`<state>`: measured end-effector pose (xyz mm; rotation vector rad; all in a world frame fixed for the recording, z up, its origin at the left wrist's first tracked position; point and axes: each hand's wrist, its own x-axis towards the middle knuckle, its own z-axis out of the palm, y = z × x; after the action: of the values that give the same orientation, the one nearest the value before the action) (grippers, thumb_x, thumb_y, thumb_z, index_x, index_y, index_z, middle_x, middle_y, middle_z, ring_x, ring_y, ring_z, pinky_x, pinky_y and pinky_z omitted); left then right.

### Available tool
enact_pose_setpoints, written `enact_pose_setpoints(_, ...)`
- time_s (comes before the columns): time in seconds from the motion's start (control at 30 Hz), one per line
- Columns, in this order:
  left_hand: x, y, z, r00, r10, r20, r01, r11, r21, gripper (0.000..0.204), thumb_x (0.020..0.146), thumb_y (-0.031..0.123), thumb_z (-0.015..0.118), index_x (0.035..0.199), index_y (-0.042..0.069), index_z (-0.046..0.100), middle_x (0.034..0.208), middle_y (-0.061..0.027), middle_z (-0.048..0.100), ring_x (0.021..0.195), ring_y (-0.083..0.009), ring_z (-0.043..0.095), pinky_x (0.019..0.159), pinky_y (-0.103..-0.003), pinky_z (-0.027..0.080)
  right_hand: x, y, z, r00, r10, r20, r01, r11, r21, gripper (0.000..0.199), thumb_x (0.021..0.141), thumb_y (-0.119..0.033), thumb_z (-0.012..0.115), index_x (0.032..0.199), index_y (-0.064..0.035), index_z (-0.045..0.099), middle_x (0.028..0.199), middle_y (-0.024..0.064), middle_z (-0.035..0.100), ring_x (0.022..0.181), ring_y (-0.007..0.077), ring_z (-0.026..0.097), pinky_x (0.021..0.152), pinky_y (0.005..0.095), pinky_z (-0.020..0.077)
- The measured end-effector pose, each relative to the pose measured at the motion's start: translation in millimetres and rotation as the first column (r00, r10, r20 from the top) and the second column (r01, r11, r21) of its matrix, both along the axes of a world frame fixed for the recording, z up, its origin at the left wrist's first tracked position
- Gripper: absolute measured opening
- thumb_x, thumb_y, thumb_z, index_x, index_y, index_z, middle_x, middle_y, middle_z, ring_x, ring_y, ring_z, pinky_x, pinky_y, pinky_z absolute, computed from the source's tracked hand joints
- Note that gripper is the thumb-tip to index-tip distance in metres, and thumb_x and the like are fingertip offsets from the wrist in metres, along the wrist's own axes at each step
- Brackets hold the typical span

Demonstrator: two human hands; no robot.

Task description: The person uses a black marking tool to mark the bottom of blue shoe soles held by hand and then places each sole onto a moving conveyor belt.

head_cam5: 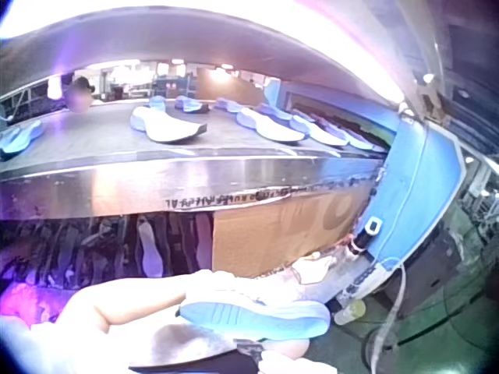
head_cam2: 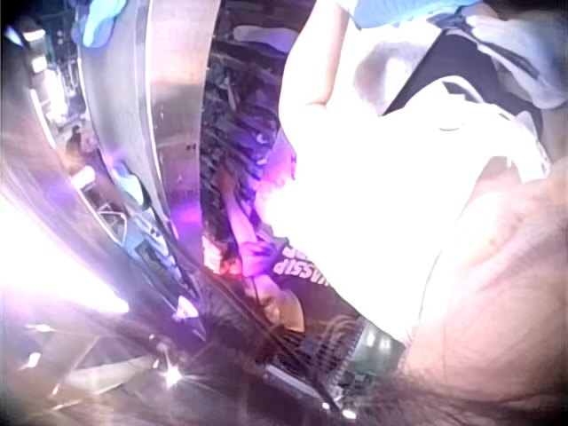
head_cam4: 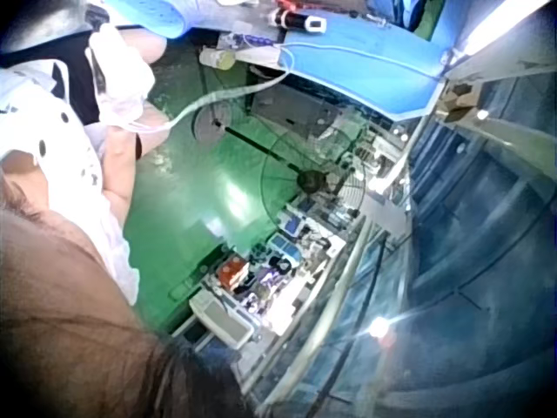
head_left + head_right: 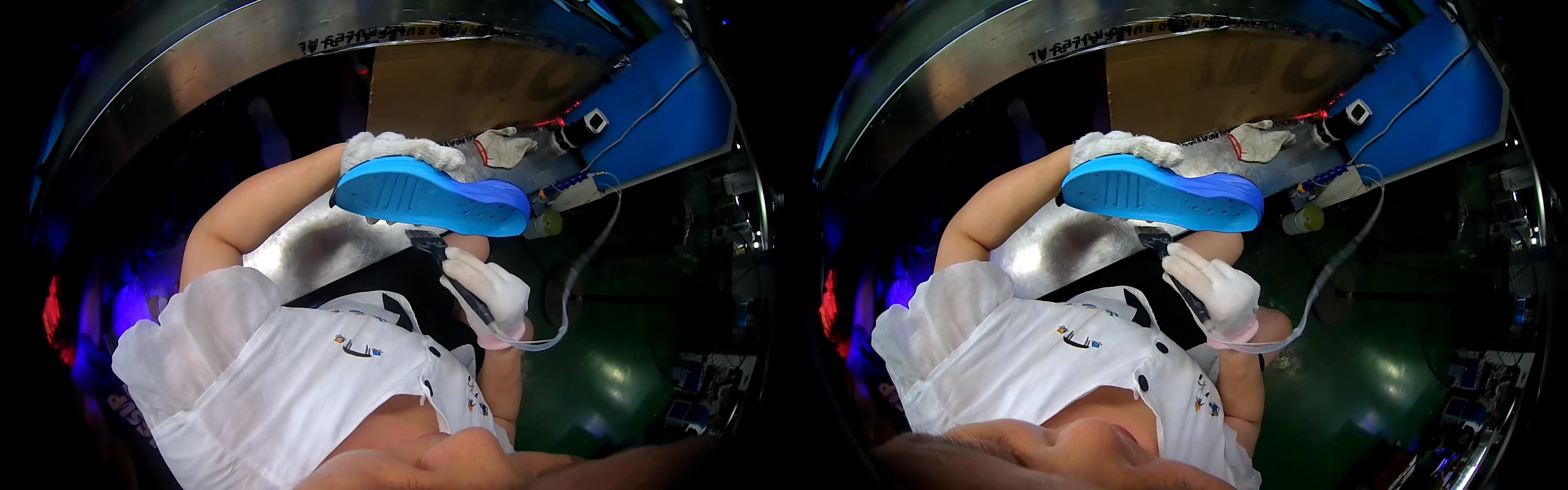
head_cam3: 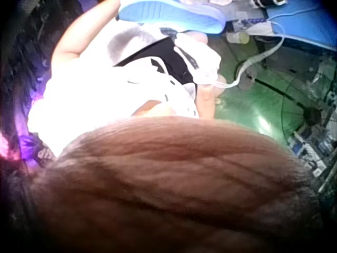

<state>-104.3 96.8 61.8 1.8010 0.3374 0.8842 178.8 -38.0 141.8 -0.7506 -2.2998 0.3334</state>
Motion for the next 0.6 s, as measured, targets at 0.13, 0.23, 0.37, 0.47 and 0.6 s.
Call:
enact_pose_setpoints(0.13,-10.7,13.0,-14.3,0.986,0.011,-0.164,-0.114,0.766,-0.632,0.071,0.072,0.025,0.079,0.138,0.009,0.056,0.141,-0.0175,0.055,0.132,-0.0272,0.052,0.112,-0.037,0.040,19.8,28.3,-23.9,0.955,-0.052,-0.292,0.052,0.999,-0.007,0.028,0.072,-0.002,0.081,0.099,-0.0041,0.073,0.104,0.0152,0.073,0.071,0.0256,0.070,0.064,0.0316,0.0552)
enact_pose_setpoints(0.23,-11.5,-0.1,18.3,0.982,0.134,-0.132,-0.106,0.973,0.203,0.080,0.064,0.026,0.082,0.138,0.011,0.056,0.139,-0.0166,0.056,0.131,-0.0261,0.052,0.110,-0.037,0.042,17.8,8.0,1.9,0.999,0.035,0.011,-0.035,0.999,-0.022,0.026,0.069,0.000,0.081,0.093,-0.0052,0.073,0.100,0.0170,0.073,0.082,0.0305,0.072,0.070,0.0304,0.0555)
enact_pose_setpoints(0.37,-17.5,-15.4,48.3,0.997,-0.068,-0.035,0.018,0.661,-0.751,0.051,0.096,0.037,0.055,0.134,0.004,0.058,0.127,-0.0211,0.062,0.114,-0.0287,0.062,0.097,-0.038,0.051,24.7,32.5,-3.1,0.945,-0.133,-0.299,0.118,0.991,-0.068,0.029,0.073,0.011,0.075,0.100,0.0026,0.070,0.107,0.0177,0.073,0.093,0.0238,0.071,0.084,0.0326,0.0562)
enact_pose_setpoints(0.47,-9.3,-47.5,56.1,0.992,0.105,0.075,0.024,0.426,-0.904,0.057,0.095,0.045,0.055,0.131,0.002,0.058,0.118,-0.0226,0.065,0.101,-0.0309,0.067,0.086,-0.041,0.056,23.4,26.5,-14.4,0.972,0.064,-0.228,-0.072,0.997,-0.027,0.027,0.071,0.000,0.080,0.097,-0.0022,0.072,0.097,0.0145,0.074,0.077,0.0269,0.072,0.068,0.0323,0.0558)
enact_pose_setpoints(0.6,-27.0,-103.2,84.3,0.918,0.155,0.365,0.224,0.556,-0.801,0.074,0.086,0.057,0.064,0.136,0.004,0.054,0.118,-0.0249,0.063,0.099,-0.0350,0.067,0.079,-0.041,0.059,11.7,9.5,-6.7,0.936,0.103,-0.337,-0.129,0.990,-0.056,0.029,0.069,-0.003,0.084,0.094,-0.0004,0.071,0.094,0.0178,0.074,0.083,0.0282,0.073,0.072,0.0324,0.0580)
